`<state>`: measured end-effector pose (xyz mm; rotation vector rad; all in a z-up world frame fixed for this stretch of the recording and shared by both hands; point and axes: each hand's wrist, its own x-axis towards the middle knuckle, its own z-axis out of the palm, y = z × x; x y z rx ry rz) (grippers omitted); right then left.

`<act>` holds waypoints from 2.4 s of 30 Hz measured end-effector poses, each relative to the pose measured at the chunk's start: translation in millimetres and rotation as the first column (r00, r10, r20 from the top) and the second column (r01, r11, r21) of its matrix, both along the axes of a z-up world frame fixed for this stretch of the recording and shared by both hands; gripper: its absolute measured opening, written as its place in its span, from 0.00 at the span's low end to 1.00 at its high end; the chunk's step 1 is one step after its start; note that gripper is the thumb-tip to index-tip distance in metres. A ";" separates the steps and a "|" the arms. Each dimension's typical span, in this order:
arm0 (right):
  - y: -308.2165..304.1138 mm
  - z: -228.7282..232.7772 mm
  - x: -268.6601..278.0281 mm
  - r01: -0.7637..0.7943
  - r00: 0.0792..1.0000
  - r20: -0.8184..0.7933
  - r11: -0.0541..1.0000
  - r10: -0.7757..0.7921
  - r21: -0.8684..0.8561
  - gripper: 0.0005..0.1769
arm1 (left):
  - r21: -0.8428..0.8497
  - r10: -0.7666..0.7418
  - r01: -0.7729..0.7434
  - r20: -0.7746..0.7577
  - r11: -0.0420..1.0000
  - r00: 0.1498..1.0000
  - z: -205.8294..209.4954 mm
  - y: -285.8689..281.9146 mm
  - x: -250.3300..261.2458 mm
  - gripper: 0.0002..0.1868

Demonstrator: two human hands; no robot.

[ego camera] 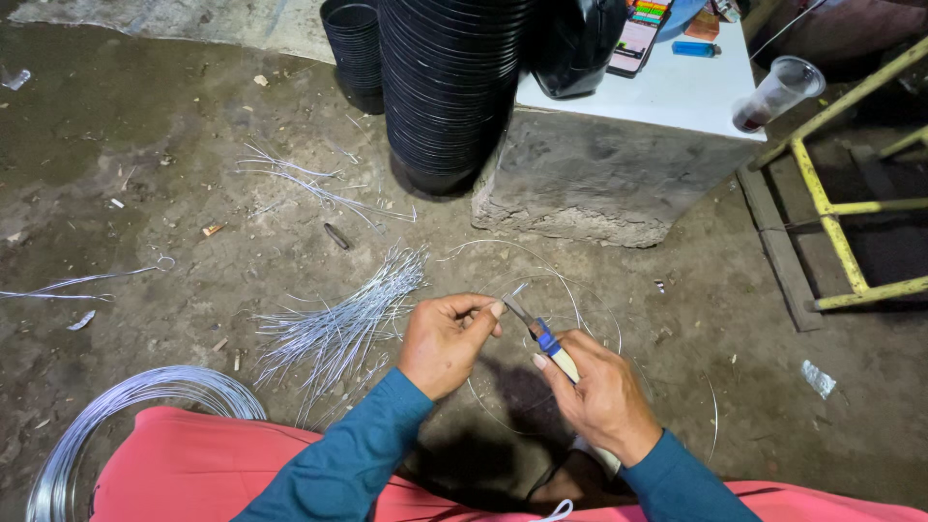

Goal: The person sits on the floor and repeatedly cuts thin metal wire into short pieces using pliers. They gather the cut pieces into a small pile on the floor and continue the process throughout the clip.

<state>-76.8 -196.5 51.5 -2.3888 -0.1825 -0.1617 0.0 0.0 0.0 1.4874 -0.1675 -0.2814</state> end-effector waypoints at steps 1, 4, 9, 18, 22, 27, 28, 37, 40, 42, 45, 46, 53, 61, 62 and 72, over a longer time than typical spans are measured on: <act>0.0 0.3 0.1 0.012 1.000 -0.018 1.000 -0.012 -0.004 0.12 | 0.013 0.007 -0.007 0.000 1.000 1.000 0.3 -1.1 0.4 0.12; 0.7 0.2 -0.2 0.026 0.999 -0.030 1.000 -0.027 -0.014 0.10 | 0.046 0.025 -0.026 0.006 0.999 1.000 0.6 -2.8 -0.3 0.12; 3.0 -7.1 -1.2 0.046 0.999 0.028 0.998 -0.045 -0.034 0.09 | 0.081 0.050 -0.052 0.020 0.995 0.999 0.6 -4.3 -0.7 0.12; -29.7 -39.7 -4.1 0.099 0.798 -0.582 0.918 0.158 0.385 0.16 | 0.057 -0.207 0.218 -0.160 0.974 0.965 -5.3 13.2 10.4 0.13; -45.1 -50.6 -8.2 -0.013 0.713 -0.521 0.751 0.469 0.660 0.21 | -0.057 -0.319 0.314 -0.165 0.948 0.933 -17.4 14.4 12.4 0.14; -46.6 -59.3 -5.5 0.133 0.614 -0.517 0.568 0.596 0.812 0.21 | -0.105 -0.350 0.340 -0.087 0.934 0.933 -34.9 9.1 18.3 0.14; -46.0 -62.3 -4.1 0.192 0.604 -0.602 0.638 0.522 0.745 0.19 | -0.068 -0.323 0.319 -0.066 0.945 0.944 -38.1 8.3 19.4 0.14; -63.0 -93.2 4.7 -0.136 0.768 -0.640 0.982 0.020 -0.132 0.21 | 0.688 -0.438 0.016 0.444 0.725 0.782 -48.4 36.6 38.7 0.11; -60.3 -96.7 -1.7 -0.198 0.749 -0.662 0.953 -0.004 -0.230 0.21 | 0.790 -0.503 -0.121 0.492 0.601 0.711 -54.8 41.5 55.7 0.16; -52.0 -97.1 -4.8 -0.273 0.714 -0.701 0.919 -0.006 -0.285 0.21 | 0.867 -0.505 -0.254 0.463 0.429 0.728 -55.5 46.3 76.1 0.15; -37.0 -97.7 -13.9 -0.356 0.720 -0.689 0.897 0.084 -0.263 0.19 | 0.799 -0.508 -0.560 0.584 0.220 0.633 -49.2 82.2 131.6 0.15; -32.3 -98.7 -14.8 -0.374 0.693 -0.716 0.888 0.078 -0.266 0.18 | 0.745 -0.369 -0.616 0.664 0.255 0.650 -47.2 96.2 152.1 0.12; -26.2 -127.3 -17.1 -0.551 0.543 -0.840 0.760 0.012 -0.345 0.18 | 0.814 -0.257 -0.580 0.553 -0.033 0.792 -113.1 163.7 182.3 0.16; -48.7 -193.9 -1.5 -0.445 0.476 -0.854 0.780 -0.209 -0.439 0.15 | 0.979 -0.114 0.205 -0.201 0.022 0.973 -213.7 156.2 123.6 0.21; -51.2 -202.4 -2.2 -0.453 0.474 -0.854 0.772 -0.216 -0.447 0.15 | 0.961 -0.110 0.276 -0.273 0.017 0.956 -218.8 152.7 117.1 0.24; -97.5 -241.3 3.6 -0.313 0.621 -0.755 0.817 -0.210 -0.485 0.21 | 0.967 -0.157 0.218 -0.196 0.133 0.968 -256.2 121.9 103.4 0.18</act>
